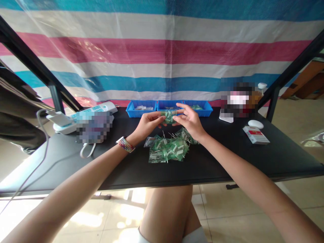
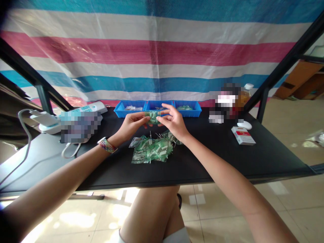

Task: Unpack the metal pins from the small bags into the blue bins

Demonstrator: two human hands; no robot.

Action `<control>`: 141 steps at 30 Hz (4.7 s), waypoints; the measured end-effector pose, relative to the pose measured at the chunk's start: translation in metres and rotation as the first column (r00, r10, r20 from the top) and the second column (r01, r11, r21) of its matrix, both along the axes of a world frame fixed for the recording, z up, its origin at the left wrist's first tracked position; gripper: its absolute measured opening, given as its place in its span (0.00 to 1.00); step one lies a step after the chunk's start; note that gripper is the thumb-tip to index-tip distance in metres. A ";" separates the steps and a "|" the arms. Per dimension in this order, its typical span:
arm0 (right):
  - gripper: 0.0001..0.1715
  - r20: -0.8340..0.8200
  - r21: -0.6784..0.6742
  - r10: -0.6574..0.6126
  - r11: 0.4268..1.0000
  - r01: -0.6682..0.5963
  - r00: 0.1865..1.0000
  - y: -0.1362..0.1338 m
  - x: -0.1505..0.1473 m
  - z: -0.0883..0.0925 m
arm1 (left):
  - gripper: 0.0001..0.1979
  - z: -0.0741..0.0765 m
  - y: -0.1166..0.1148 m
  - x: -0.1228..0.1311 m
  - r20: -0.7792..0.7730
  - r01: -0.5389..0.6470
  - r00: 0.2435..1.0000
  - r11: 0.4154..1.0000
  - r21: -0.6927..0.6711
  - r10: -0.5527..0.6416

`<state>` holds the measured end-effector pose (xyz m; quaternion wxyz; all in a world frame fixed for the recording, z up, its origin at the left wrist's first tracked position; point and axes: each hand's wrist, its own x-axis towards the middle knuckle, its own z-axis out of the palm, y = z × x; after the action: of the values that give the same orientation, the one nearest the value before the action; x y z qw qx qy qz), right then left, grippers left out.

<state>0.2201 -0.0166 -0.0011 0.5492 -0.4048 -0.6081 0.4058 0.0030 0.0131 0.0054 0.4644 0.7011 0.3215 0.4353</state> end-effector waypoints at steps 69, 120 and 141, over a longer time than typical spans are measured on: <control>0.18 0.142 0.384 -0.102 0.922 0.041 0.985 0.007 0.007 -0.008 | 0.23 -0.006 -0.002 0.006 0.083 -0.050 0.995 0.996 -0.077 0.056; 0.12 0.747 -0.081 0.255 0.952 -0.296 0.614 0.031 0.055 0.002 | 0.13 -0.018 0.009 0.001 -0.017 -0.051 0.999 0.996 -0.068 0.050; 0.34 -0.064 -0.140 0.182 0.972 -0.190 0.981 0.029 0.004 0.001 | 0.21 -0.009 0.003 0.004 0.091 0.010 0.996 1.000 0.019 -0.011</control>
<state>0.2243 0.0121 -0.0002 0.4931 -0.3744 -0.5980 0.5089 0.0071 0.0158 -0.0033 0.4743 0.6865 0.2922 0.4673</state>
